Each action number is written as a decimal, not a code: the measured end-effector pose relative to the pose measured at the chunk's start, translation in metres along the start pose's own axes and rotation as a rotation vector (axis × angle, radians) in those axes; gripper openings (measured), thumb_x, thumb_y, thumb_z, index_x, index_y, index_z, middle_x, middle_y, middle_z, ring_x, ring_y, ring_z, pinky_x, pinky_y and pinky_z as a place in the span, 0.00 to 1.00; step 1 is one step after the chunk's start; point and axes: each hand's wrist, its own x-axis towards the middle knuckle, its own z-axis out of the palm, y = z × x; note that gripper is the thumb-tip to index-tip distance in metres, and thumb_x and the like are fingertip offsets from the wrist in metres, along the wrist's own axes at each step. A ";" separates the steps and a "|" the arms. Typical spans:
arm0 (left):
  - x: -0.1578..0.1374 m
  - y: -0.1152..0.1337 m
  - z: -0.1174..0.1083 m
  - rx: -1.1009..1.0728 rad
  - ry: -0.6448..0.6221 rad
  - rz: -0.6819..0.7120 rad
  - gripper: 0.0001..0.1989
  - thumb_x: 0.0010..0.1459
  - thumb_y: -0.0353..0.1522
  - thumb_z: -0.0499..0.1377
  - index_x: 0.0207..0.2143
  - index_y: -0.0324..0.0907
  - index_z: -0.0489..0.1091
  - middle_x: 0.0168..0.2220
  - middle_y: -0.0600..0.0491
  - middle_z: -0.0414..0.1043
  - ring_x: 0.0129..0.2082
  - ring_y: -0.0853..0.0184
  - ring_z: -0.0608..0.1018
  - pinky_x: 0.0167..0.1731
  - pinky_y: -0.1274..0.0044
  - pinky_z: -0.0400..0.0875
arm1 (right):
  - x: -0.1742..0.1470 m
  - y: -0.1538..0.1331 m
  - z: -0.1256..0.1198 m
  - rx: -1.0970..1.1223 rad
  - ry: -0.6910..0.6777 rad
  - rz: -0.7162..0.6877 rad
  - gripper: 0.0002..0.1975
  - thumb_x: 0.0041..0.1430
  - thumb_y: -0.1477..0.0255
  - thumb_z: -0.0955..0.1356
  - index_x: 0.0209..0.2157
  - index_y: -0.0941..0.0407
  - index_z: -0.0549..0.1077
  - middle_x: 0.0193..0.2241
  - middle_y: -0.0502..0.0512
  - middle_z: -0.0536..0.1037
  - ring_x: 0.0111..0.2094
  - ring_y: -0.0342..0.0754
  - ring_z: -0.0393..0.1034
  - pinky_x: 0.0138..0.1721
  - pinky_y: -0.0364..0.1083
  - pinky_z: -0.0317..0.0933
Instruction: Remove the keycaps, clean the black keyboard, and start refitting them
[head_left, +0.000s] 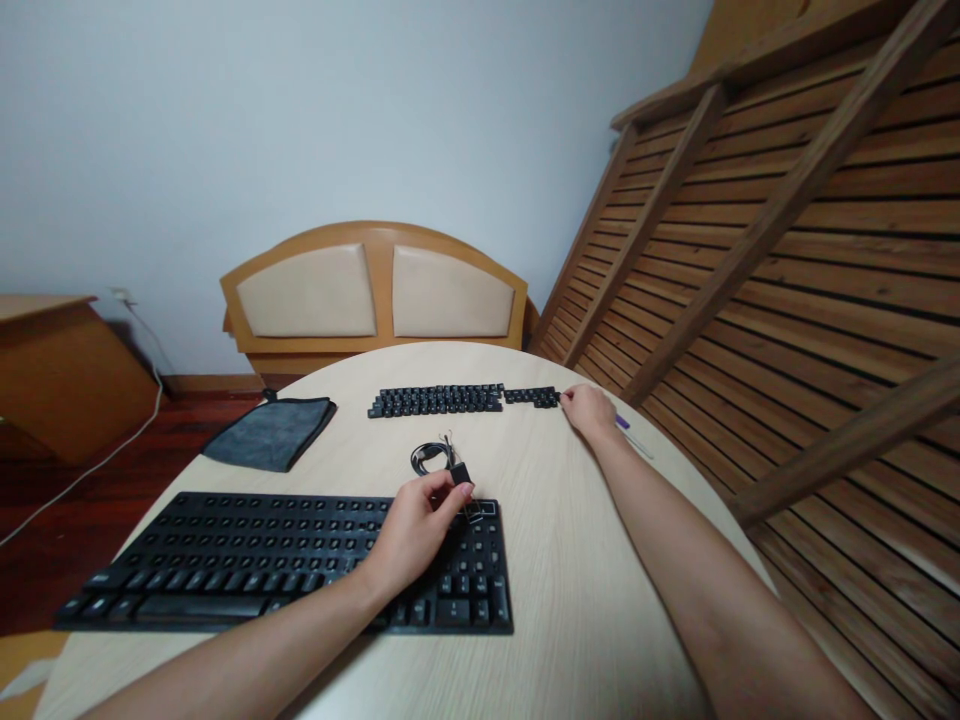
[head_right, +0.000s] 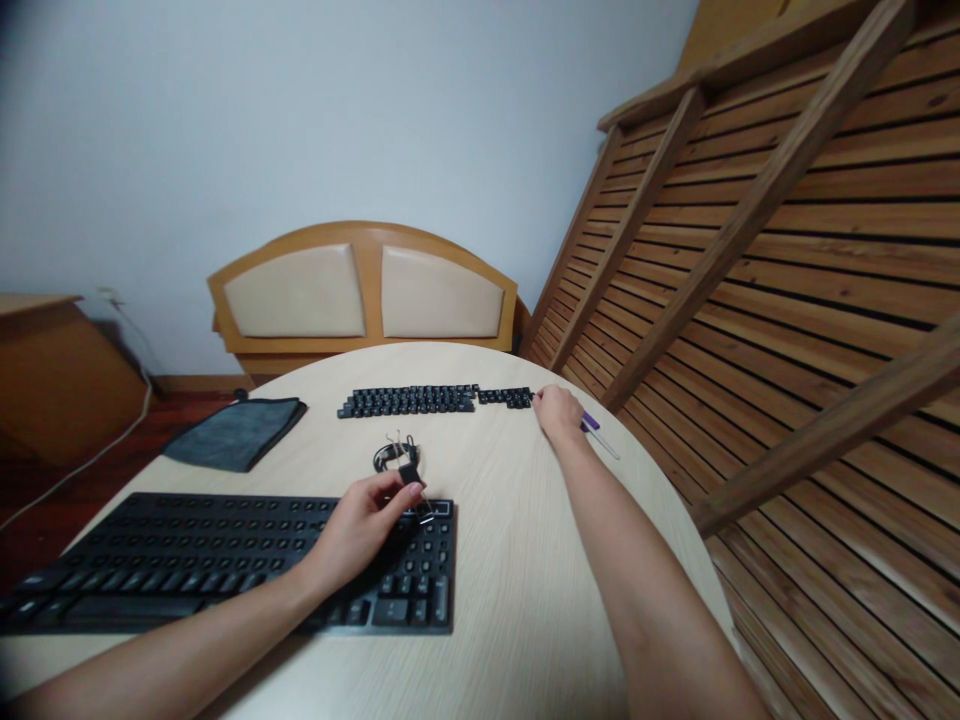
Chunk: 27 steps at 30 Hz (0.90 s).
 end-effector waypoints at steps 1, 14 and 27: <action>0.000 0.000 0.000 0.004 0.001 -0.001 0.17 0.64 0.43 0.56 0.30 0.39 0.74 0.29 0.52 0.75 0.31 0.63 0.74 0.32 0.75 0.63 | 0.000 -0.001 -0.001 -0.001 -0.003 0.000 0.15 0.63 0.65 0.65 0.42 0.54 0.82 0.41 0.66 0.82 0.43 0.57 0.76 0.42 0.49 0.65; 0.002 -0.002 0.001 0.009 0.014 0.009 0.17 0.63 0.43 0.56 0.30 0.39 0.73 0.28 0.52 0.75 0.30 0.63 0.74 0.32 0.75 0.63 | -0.009 -0.005 -0.016 0.004 -0.016 0.008 0.16 0.65 0.65 0.64 0.42 0.54 0.82 0.42 0.65 0.82 0.44 0.57 0.76 0.41 0.48 0.64; 0.007 0.004 -0.007 -0.119 0.109 0.030 0.18 0.61 0.44 0.59 0.29 0.39 0.72 0.27 0.53 0.75 0.30 0.64 0.75 0.34 0.75 0.67 | -0.166 -0.066 -0.077 0.286 -0.297 -0.590 0.09 0.62 0.67 0.67 0.31 0.54 0.77 0.33 0.54 0.80 0.36 0.48 0.73 0.36 0.44 0.59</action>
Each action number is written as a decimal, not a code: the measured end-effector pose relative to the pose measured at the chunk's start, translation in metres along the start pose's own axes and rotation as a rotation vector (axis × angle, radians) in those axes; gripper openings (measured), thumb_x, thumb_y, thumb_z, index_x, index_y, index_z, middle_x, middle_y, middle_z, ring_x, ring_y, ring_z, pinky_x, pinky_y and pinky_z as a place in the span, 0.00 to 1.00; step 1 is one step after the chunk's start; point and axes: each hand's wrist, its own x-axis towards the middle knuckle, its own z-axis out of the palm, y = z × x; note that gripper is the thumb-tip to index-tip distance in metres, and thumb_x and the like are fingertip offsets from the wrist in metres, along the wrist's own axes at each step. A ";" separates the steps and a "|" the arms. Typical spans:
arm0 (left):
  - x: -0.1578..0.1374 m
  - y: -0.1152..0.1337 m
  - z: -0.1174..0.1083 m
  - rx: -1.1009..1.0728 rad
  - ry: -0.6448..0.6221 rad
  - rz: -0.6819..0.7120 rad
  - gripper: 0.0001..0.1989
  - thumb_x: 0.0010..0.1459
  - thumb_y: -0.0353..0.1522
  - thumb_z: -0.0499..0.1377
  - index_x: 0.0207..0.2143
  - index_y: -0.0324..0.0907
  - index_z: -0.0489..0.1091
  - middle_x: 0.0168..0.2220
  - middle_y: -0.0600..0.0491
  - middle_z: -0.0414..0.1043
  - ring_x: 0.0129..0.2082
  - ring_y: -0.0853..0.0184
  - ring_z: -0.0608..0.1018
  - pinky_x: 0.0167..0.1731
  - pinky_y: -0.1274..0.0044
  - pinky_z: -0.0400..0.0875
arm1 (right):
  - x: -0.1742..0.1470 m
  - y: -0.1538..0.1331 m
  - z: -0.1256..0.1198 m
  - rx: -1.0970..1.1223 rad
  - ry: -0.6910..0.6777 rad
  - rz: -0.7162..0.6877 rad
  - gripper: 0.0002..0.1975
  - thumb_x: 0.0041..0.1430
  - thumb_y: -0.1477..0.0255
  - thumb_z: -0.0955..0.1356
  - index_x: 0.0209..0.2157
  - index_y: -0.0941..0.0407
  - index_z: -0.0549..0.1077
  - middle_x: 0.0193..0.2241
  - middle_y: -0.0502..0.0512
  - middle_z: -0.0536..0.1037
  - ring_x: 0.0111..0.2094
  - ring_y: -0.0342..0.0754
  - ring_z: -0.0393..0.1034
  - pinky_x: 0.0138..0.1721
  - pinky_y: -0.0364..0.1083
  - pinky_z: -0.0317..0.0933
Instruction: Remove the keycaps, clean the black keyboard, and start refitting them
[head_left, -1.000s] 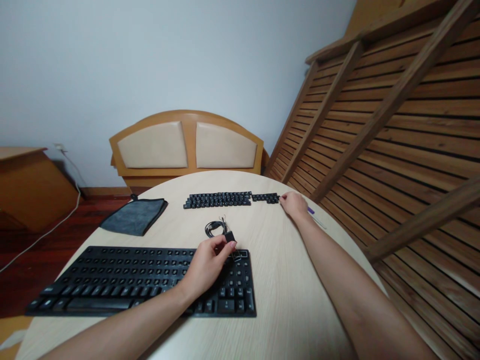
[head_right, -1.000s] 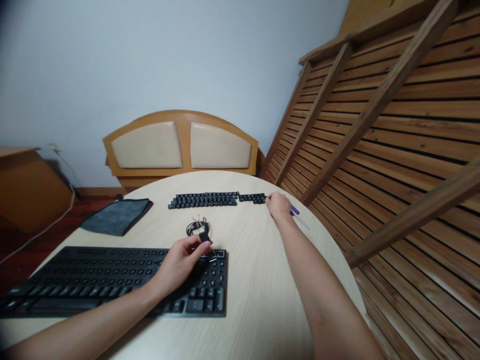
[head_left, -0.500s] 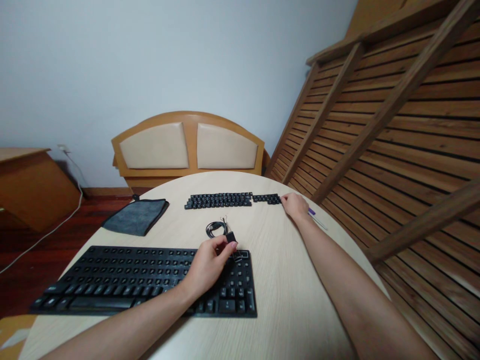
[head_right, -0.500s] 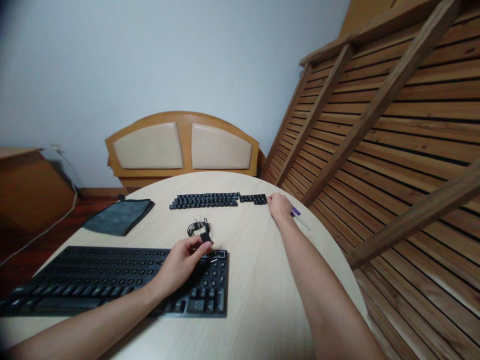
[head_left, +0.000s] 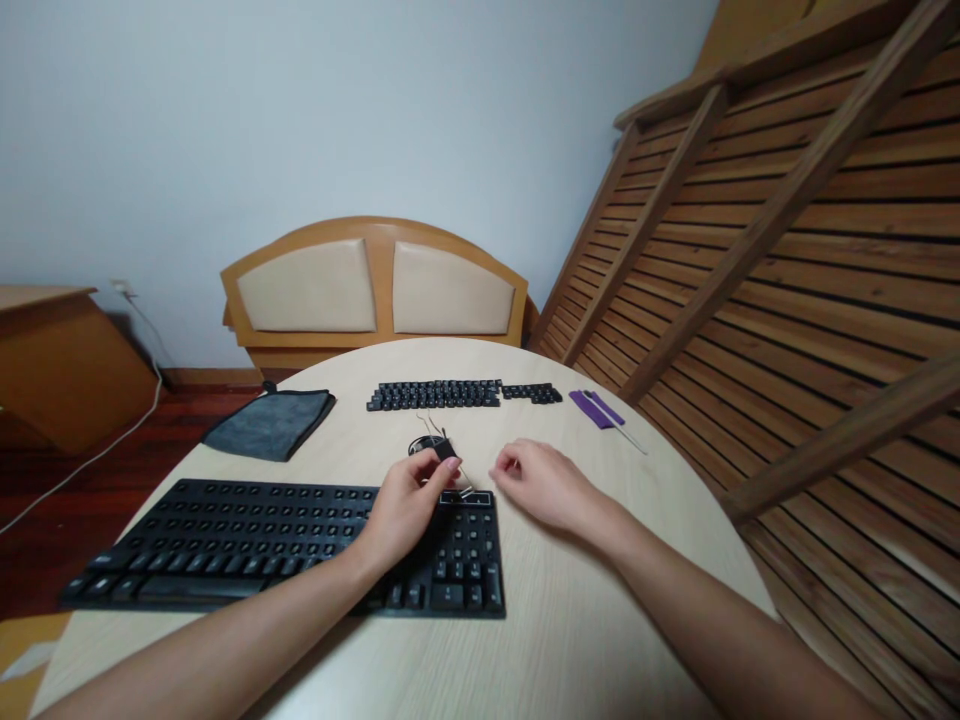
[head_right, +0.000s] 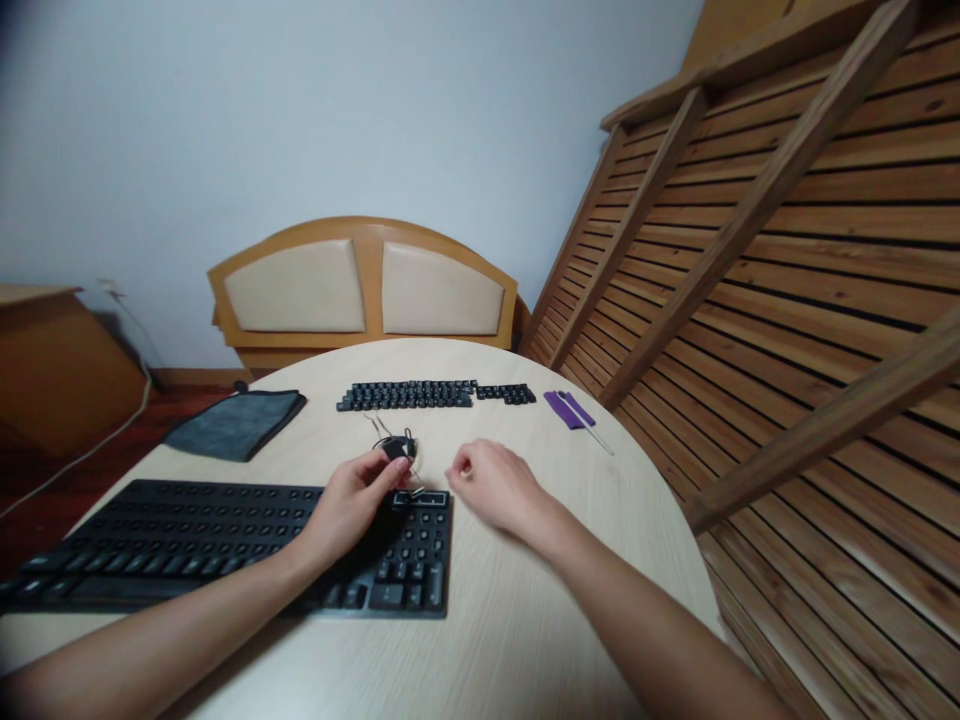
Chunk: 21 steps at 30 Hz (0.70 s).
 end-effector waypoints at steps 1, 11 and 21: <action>0.002 0.002 -0.003 -0.023 0.021 0.001 0.18 0.60 0.45 0.59 0.29 0.39 0.73 0.27 0.53 0.75 0.30 0.64 0.75 0.33 0.75 0.67 | -0.011 -0.010 0.003 0.068 -0.042 -0.084 0.08 0.61 0.67 0.68 0.32 0.55 0.77 0.34 0.54 0.79 0.37 0.49 0.72 0.38 0.45 0.61; 0.021 0.019 -0.036 -0.108 0.152 -0.065 0.27 0.48 0.54 0.66 0.34 0.38 0.77 0.33 0.48 0.79 0.32 0.62 0.78 0.34 0.75 0.71 | -0.042 -0.044 0.032 0.233 -0.233 -0.644 0.17 0.57 0.61 0.73 0.46 0.55 0.77 0.49 0.55 0.77 0.49 0.50 0.70 0.54 0.49 0.59; 0.023 0.021 -0.046 -0.110 0.131 -0.070 0.26 0.49 0.54 0.66 0.32 0.38 0.76 0.33 0.49 0.78 0.32 0.65 0.78 0.33 0.76 0.70 | -0.032 -0.020 -0.007 0.158 -0.385 -0.518 0.11 0.54 0.62 0.75 0.35 0.55 0.80 0.36 0.52 0.80 0.39 0.47 0.73 0.43 0.44 0.63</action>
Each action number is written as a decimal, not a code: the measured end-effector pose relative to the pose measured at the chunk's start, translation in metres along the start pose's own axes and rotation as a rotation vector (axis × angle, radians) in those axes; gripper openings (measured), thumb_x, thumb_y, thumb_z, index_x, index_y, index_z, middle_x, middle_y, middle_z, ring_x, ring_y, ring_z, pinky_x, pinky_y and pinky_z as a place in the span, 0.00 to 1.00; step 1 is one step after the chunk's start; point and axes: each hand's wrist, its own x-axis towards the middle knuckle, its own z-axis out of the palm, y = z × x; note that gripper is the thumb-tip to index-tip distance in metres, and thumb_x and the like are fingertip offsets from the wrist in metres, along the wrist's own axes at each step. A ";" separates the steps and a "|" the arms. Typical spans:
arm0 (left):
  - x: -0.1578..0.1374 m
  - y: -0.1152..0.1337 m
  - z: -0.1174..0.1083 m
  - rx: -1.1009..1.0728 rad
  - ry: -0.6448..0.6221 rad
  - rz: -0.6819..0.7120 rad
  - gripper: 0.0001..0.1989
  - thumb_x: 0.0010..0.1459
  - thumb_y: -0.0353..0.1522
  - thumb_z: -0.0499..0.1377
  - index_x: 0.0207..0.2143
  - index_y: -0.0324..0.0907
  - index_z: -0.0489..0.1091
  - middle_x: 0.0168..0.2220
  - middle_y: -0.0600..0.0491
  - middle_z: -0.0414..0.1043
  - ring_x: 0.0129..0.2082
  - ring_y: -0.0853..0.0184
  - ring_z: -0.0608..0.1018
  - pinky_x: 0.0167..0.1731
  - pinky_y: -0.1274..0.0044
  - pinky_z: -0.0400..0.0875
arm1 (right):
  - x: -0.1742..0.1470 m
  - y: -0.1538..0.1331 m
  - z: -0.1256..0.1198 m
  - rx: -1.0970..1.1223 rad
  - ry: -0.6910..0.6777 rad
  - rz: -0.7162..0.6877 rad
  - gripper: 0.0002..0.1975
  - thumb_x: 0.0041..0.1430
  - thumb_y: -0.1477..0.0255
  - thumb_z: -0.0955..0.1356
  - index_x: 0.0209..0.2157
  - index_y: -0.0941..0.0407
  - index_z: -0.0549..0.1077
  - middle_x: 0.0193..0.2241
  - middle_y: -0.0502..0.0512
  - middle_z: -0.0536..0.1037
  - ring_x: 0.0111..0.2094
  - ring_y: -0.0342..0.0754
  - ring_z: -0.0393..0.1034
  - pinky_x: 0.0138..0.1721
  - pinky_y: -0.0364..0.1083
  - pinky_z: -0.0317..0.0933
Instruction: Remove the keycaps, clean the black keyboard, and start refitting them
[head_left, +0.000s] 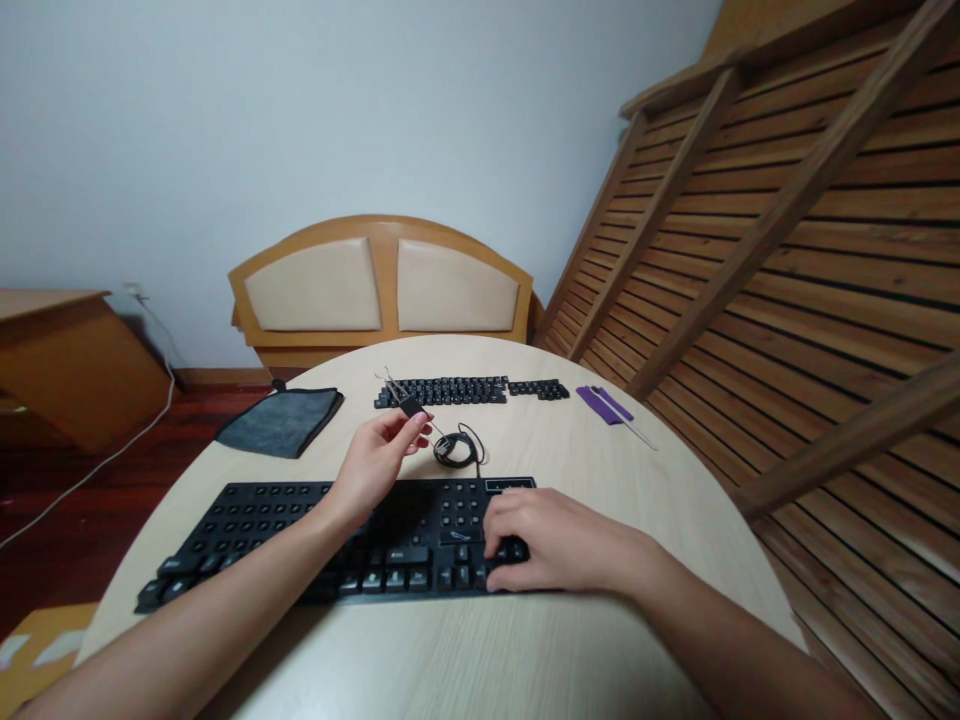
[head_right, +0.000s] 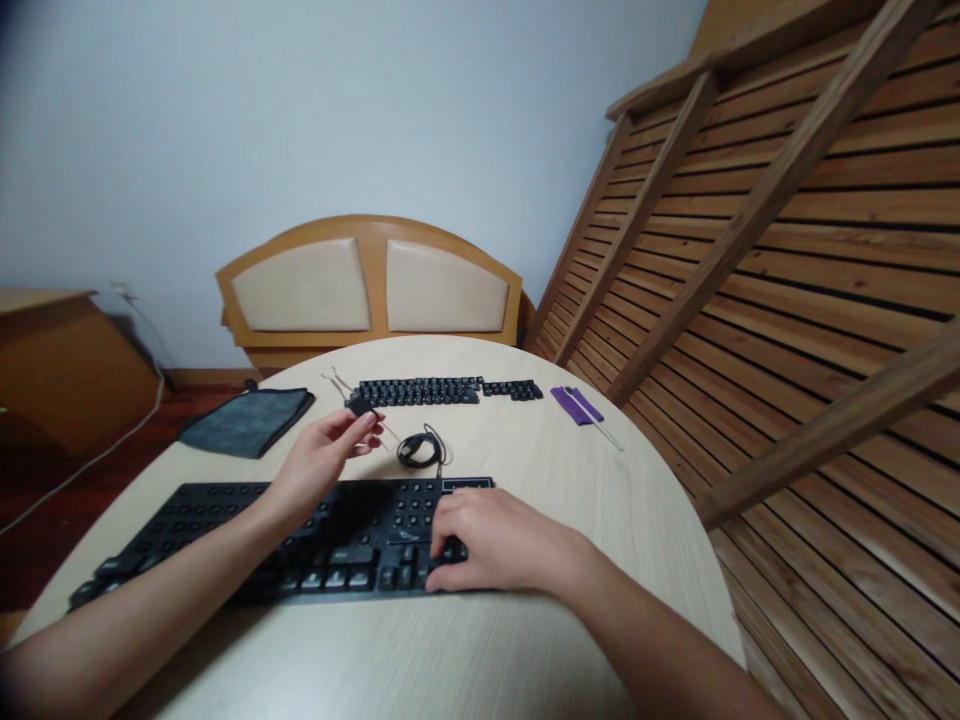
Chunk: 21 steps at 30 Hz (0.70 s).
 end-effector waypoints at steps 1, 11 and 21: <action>0.000 0.001 0.000 -0.001 -0.004 -0.004 0.27 0.48 0.54 0.66 0.32 0.38 0.75 0.33 0.49 0.78 0.32 0.65 0.78 0.33 0.76 0.70 | -0.005 0.005 -0.005 0.015 -0.018 0.029 0.10 0.55 0.62 0.75 0.34 0.54 0.80 0.36 0.51 0.81 0.38 0.47 0.74 0.43 0.44 0.63; 0.005 0.007 -0.003 0.065 -0.027 0.019 0.25 0.47 0.53 0.66 0.26 0.38 0.74 0.29 0.49 0.78 0.29 0.64 0.77 0.30 0.75 0.70 | -0.054 0.035 -0.046 -0.091 -0.075 0.650 0.23 0.52 0.51 0.71 0.16 0.55 0.74 0.14 0.49 0.71 0.17 0.44 0.62 0.21 0.44 0.47; 0.012 -0.004 -0.007 0.090 -0.049 0.023 0.26 0.47 0.53 0.66 0.28 0.37 0.76 0.29 0.49 0.77 0.27 0.66 0.76 0.29 0.76 0.69 | -0.019 0.012 -0.010 -0.054 0.041 0.102 0.43 0.44 0.51 0.76 0.60 0.51 0.67 0.65 0.62 0.62 0.65 0.63 0.54 0.63 0.59 0.49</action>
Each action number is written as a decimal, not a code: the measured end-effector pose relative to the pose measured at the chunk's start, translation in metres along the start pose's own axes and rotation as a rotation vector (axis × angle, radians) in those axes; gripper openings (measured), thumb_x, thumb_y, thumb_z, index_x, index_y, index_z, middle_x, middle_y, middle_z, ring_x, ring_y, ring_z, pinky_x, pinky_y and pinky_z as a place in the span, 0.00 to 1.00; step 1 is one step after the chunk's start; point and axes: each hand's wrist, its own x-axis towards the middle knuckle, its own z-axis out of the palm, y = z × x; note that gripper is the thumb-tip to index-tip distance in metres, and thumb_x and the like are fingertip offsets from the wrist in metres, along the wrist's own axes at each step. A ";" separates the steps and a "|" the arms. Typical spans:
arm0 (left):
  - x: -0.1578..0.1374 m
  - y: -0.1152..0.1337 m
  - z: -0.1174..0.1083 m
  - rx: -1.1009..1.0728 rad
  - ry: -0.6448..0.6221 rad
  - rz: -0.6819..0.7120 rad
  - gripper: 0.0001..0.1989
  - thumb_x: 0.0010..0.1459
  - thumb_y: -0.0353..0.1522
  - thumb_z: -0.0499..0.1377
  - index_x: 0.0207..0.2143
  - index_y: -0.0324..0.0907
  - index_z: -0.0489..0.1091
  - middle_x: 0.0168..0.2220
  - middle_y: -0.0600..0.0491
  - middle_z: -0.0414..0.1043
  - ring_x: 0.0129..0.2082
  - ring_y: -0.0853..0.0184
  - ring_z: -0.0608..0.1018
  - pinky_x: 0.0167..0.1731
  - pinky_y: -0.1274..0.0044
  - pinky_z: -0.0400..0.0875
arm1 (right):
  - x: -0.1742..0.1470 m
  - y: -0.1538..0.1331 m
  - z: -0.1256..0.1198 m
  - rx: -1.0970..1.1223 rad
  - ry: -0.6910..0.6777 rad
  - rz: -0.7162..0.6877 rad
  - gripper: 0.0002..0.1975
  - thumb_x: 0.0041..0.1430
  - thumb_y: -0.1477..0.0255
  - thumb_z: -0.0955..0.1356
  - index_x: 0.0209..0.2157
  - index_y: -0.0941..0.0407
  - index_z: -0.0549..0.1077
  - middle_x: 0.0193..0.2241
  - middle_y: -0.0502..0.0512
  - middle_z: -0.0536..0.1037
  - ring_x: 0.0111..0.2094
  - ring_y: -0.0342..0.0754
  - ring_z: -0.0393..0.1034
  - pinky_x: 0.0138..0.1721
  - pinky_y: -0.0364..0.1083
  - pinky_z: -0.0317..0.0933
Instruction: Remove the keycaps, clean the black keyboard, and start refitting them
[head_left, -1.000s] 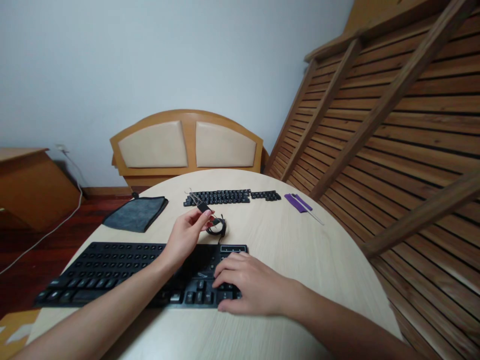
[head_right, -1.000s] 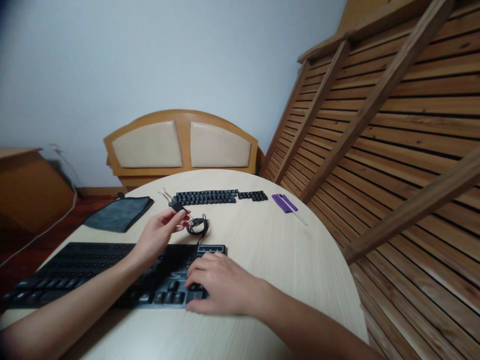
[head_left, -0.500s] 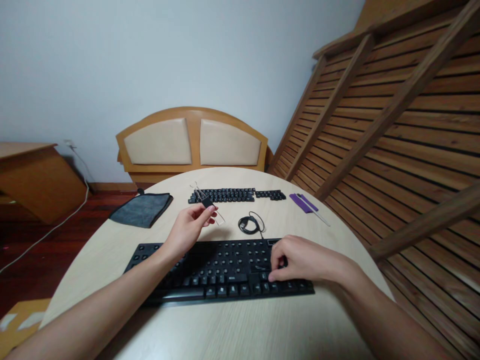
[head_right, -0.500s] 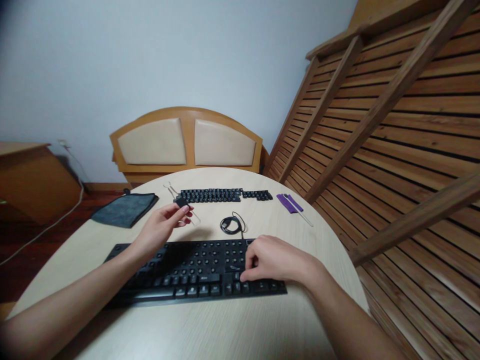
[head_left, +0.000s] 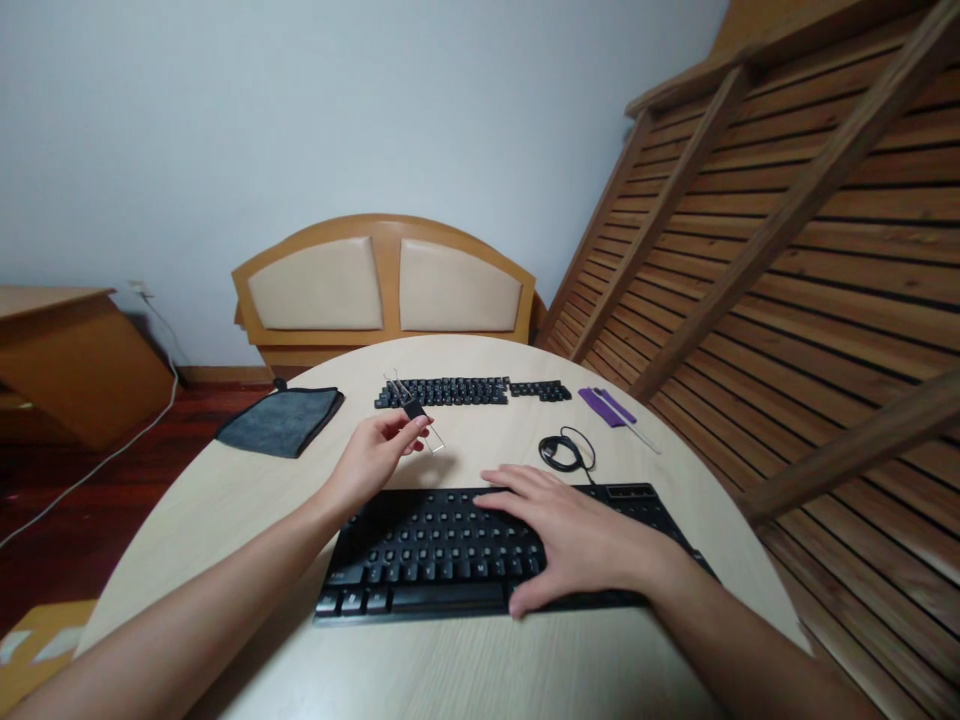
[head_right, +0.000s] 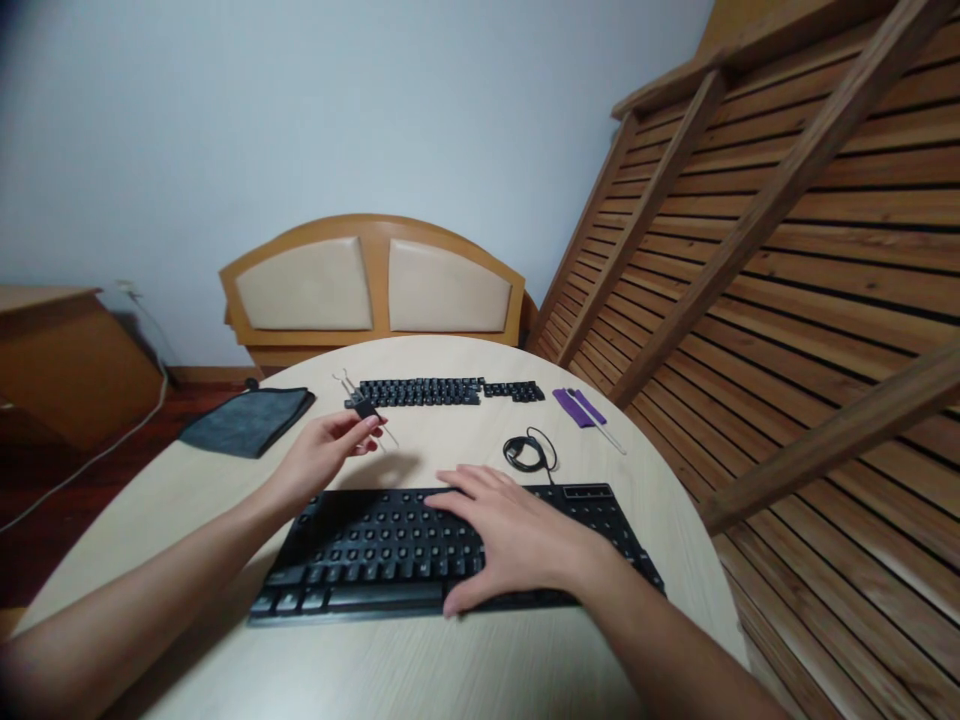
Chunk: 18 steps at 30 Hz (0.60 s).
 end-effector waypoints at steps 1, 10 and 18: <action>0.000 -0.001 0.000 0.007 -0.001 0.002 0.26 0.47 0.53 0.66 0.28 0.37 0.76 0.29 0.49 0.77 0.27 0.66 0.76 0.29 0.76 0.69 | 0.003 -0.002 0.007 0.014 -0.037 -0.023 0.48 0.43 0.52 0.76 0.64 0.51 0.62 0.68 0.63 0.56 0.67 0.64 0.49 0.65 0.60 0.45; 0.000 -0.002 -0.002 0.027 -0.049 -0.019 0.24 0.48 0.52 0.66 0.29 0.39 0.77 0.26 0.50 0.76 0.26 0.66 0.75 0.29 0.76 0.68 | -0.006 0.007 0.009 0.057 -0.102 0.065 0.60 0.37 0.59 0.79 0.69 0.51 0.51 0.68 0.64 0.55 0.67 0.65 0.50 0.65 0.60 0.45; -0.006 0.003 0.001 0.092 -0.221 0.045 0.17 0.53 0.47 0.63 0.28 0.41 0.76 0.24 0.52 0.74 0.25 0.66 0.74 0.28 0.76 0.67 | -0.019 0.017 -0.014 0.053 -0.074 0.228 0.52 0.38 0.49 0.78 0.63 0.54 0.64 0.59 0.63 0.68 0.60 0.63 0.62 0.61 0.57 0.55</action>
